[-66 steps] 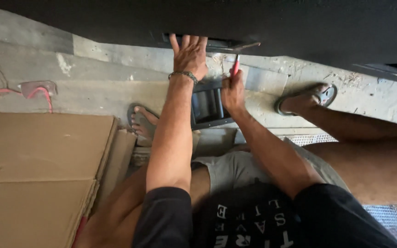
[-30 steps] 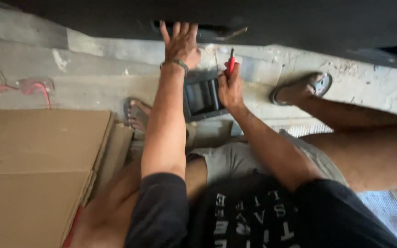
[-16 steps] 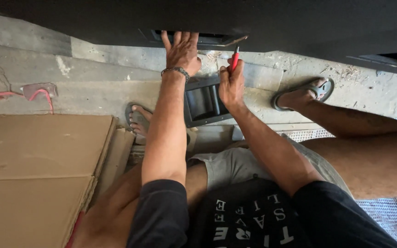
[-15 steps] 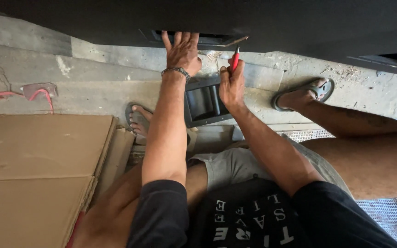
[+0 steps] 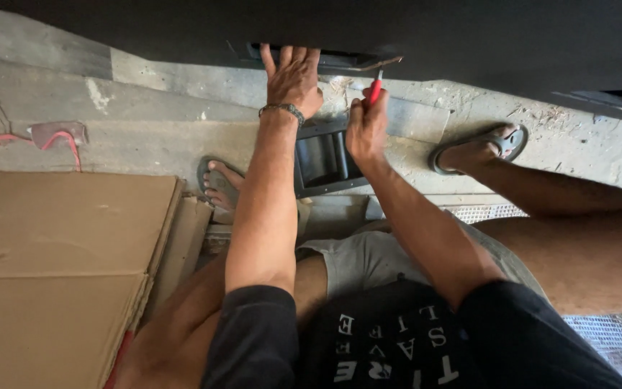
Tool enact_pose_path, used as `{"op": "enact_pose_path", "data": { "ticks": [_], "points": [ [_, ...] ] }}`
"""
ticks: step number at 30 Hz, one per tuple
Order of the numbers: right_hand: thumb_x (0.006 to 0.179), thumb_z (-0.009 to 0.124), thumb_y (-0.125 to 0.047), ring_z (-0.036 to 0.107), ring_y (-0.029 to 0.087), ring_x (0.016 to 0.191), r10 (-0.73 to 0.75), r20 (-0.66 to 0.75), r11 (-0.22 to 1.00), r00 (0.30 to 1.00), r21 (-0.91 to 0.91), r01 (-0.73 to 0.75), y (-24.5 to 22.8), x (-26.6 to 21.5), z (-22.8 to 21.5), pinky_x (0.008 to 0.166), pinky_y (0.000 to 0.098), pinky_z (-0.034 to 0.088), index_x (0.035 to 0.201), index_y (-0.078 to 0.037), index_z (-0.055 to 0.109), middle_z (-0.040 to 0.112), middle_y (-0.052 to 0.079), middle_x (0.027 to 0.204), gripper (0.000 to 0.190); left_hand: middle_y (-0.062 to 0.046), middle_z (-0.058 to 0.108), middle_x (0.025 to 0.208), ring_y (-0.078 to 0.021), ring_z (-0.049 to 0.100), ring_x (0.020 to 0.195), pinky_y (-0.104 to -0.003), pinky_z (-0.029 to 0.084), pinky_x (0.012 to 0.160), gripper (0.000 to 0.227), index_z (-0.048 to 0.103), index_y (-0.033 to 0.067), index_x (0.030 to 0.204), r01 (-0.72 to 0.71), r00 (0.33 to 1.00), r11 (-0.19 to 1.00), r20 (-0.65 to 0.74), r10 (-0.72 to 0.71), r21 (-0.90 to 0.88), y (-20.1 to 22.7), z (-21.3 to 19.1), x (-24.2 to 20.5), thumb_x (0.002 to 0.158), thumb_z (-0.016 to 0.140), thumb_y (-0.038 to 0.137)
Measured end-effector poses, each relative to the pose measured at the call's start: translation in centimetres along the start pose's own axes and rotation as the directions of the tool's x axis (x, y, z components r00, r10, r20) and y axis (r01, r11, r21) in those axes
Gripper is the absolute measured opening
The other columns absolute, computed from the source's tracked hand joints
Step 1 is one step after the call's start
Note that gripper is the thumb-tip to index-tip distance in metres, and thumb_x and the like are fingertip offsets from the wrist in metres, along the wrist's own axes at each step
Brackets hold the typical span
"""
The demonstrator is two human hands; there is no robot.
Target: Trimming excess fabric from around a recessed handle on a large upholstered object using a utility knife.
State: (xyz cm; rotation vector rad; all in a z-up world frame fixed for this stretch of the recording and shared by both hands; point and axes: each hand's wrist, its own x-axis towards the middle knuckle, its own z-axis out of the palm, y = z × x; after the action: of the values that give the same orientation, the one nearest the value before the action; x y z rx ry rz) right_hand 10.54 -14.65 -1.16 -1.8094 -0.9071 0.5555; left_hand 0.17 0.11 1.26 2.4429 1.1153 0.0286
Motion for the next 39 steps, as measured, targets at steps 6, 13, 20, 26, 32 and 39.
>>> {"op": "enact_pose_path", "data": {
  "ticks": [6,13,20,26,32,39],
  "points": [
    [0.092,0.046,-0.001,0.052,0.022,0.072,0.099,0.076,0.994,0.992,-0.049,-0.095,1.2,-3.9,-0.1,0.068,0.0374,0.048,0.114,-0.007,0.05,0.057,0.011,0.087,0.023,-0.012,0.056,0.144,-0.0336,0.045,0.131,-0.072,0.012,0.113,0.073,0.047,0.009,0.144,0.0,0.999,1.0,0.046,-0.001,0.029,-0.2,0.6,0.0,0.075,0.068,0.011],
    [0.109,0.035,-0.018,0.046,0.01,0.065,0.123,0.056,0.958,0.991,0.255,-0.133,-2.7,-1.9,-0.2,0.058,0.0255,0.042,0.13,-0.004,0.041,0.048,0.001,0.083,0.025,-0.014,0.045,0.156,-0.0362,0.035,0.141,-0.072,0.012,0.113,0.078,0.043,0.0065,0.149,-0.004,1.0,1.0,0.026,0.003,0.023,-0.3,0.5,0.8,0.076,0.069,0.013],
    [0.106,0.056,-0.028,0.061,0.015,0.073,0.132,0.02,0.952,0.991,0.275,-0.133,-6.6,-0.5,1.6,0.066,0.031,0.055,0.118,-0.006,0.036,0.053,0.004,0.083,0.032,-0.011,0.053,0.151,-0.0308,0.038,0.142,-0.068,0.016,0.112,0.075,0.05,0.0068,0.146,-0.018,0.998,0.998,0.057,0.015,0.059,-0.3,-0.8,0.5,0.074,0.07,0.007],
    [0.104,0.061,-0.02,0.069,0.018,0.083,0.142,-0.096,0.929,0.985,0.355,-0.099,-7.6,0.2,3.2,0.065,0.0296,0.058,0.113,-0.01,0.036,0.058,0.008,0.095,0.028,-0.008,0.07,0.127,-0.0274,0.054,0.128,-0.059,0.019,0.112,0.057,0.064,0.012,0.132,-0.036,0.996,0.999,0.086,0.034,0.018,-1.4,-0.4,1.4,0.076,0.069,0.011],
    [0.105,0.061,-0.025,0.071,0.022,0.091,0.071,-0.129,0.944,0.989,0.329,-0.024,-8.0,0.6,3.0,0.073,0.0339,0.061,0.116,-0.011,0.035,0.058,0.01,0.098,0.032,-0.004,0.074,0.122,-0.0238,0.057,0.126,-0.057,0.019,0.114,0.051,0.069,0.0134,0.126,-0.001,0.997,1.0,0.081,0.002,-0.013,-0.9,-1.3,0.9,0.076,0.069,0.007],
    [0.106,0.062,-0.021,0.068,0.02,0.091,-0.022,-0.168,0.929,0.985,0.361,0.082,-9.1,1.2,3.2,0.075,0.032,0.059,0.119,-0.011,0.037,0.057,0.009,0.1,0.03,-0.006,0.074,0.121,-0.0272,0.055,0.128,-0.06,0.016,0.113,0.059,0.066,0.0128,0.131,-0.056,0.998,0.997,-0.006,0.056,-0.047,-1.1,-1.1,0.8,0.073,0.063,0.001]
  ]
}}
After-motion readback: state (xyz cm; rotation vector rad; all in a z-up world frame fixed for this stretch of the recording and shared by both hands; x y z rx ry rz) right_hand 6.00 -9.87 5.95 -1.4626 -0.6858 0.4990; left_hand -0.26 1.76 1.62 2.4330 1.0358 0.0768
